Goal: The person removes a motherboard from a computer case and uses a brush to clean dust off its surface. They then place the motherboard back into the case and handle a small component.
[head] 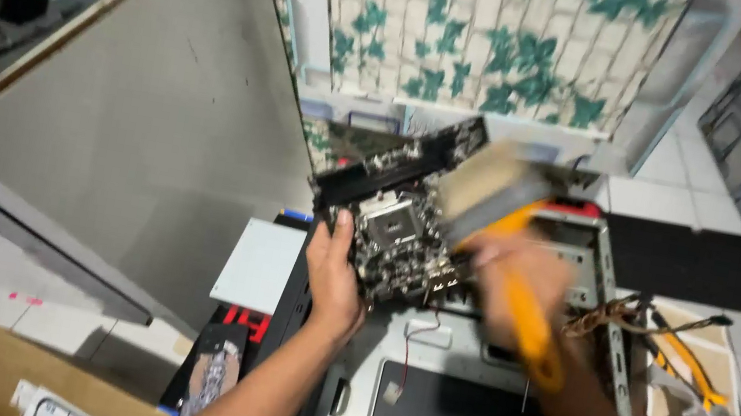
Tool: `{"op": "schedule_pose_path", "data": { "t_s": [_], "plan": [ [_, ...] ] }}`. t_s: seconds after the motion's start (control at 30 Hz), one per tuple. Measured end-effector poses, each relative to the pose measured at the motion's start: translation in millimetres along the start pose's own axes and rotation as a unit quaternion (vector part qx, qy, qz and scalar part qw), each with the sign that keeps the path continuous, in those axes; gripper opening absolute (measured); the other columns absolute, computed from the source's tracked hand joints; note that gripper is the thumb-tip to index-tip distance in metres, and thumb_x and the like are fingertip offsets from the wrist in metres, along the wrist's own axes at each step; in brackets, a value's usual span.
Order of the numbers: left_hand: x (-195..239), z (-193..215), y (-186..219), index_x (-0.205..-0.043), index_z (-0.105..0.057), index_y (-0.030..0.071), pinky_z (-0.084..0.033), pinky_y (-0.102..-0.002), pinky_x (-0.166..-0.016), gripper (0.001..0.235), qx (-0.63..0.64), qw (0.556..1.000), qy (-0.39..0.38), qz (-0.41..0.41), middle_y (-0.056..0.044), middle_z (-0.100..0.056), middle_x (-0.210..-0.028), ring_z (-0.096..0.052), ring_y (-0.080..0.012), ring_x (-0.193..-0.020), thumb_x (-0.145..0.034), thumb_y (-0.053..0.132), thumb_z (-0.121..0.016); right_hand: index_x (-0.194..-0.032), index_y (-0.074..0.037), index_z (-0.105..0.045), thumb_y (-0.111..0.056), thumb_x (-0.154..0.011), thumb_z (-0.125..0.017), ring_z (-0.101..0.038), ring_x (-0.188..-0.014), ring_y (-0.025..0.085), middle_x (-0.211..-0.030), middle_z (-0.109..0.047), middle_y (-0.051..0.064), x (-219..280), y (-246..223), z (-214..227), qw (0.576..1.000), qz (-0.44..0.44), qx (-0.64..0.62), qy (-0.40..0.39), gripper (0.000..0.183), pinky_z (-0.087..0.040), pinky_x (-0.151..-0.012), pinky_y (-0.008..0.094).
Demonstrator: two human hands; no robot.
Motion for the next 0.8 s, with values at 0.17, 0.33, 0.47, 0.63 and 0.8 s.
{"op": "schedule_pose_path", "data": {
  "t_s": [0.17,0.33,0.47,0.63,0.8],
  "plan": [
    [-32,38,-47,-0.116,-0.065,0.002,-0.054,-0.037,-0.093,0.031,-0.022,1.000,0.015,-0.011,-0.011,-0.071,-0.103,-0.065,-0.0164,-0.099,-0.103,0.030,-0.061,-0.087,-0.008,-0.078,-0.007,-0.087,-0.062,-0.058,-0.047,0.017,-0.063,-0.065,0.002,-6,-90,39,0.910,0.297,-0.285,-0.041,0.015,-0.051,-0.047,0.026],
    [-6,9,-10,-0.118,-0.063,-0.004,-0.051,-0.045,-0.098,0.044,-0.012,1.000,0.020,-0.019,-0.018,-0.067,-0.110,-0.058,-0.0212,-0.103,-0.098,0.034,-0.068,-0.097,-0.009,-0.078,-0.010,-0.095,-0.064,-0.067,-0.067,0.025,-0.085,-0.073,0.003,1,-25,25,0.954,0.202,-0.217,0.038,0.015,-0.055,-0.066,0.034],
    [-19,16,-33,-0.119,-0.068,0.003,-0.055,-0.037,-0.091,0.032,-0.019,0.999,-0.018,-0.028,-0.010,-0.072,-0.106,-0.066,-0.0165,-0.096,-0.102,0.029,-0.062,-0.095,-0.011,-0.077,-0.010,-0.090,-0.059,-0.057,-0.050,0.019,-0.070,-0.059,-0.001,-3,-95,41,0.914,0.286,-0.276,-0.083,0.019,-0.051,-0.049,0.030],
    [-22,15,-30,-0.118,-0.069,0.002,-0.056,-0.038,-0.091,0.030,-0.030,0.998,-0.031,-0.041,-0.010,-0.072,-0.102,-0.066,-0.0160,-0.095,-0.103,0.028,-0.061,-0.099,-0.012,-0.078,-0.012,-0.092,-0.059,-0.058,-0.055,0.022,-0.071,-0.056,0.000,-13,-84,43,0.927,0.252,-0.269,-0.069,0.020,-0.051,-0.053,0.031],
    [-8,-3,-16,-0.118,-0.071,0.006,-0.054,-0.036,-0.095,0.030,-0.100,0.987,-0.098,-0.080,-0.006,-0.072,-0.110,-0.064,-0.0137,-0.099,-0.104,0.029,-0.060,-0.105,-0.014,-0.077,-0.015,-0.094,-0.061,-0.061,-0.064,0.024,-0.078,-0.058,0.002,1,-111,50,0.949,0.209,-0.233,-0.044,0.019,-0.054,-0.062,0.034]
  ]
}}
Point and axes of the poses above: each hand's wrist, its own x-axis away from the middle knuckle, its own z-axis out of the back of the hand, y = z × x, the point moved 7 cm from there along -x, towards the middle knuckle
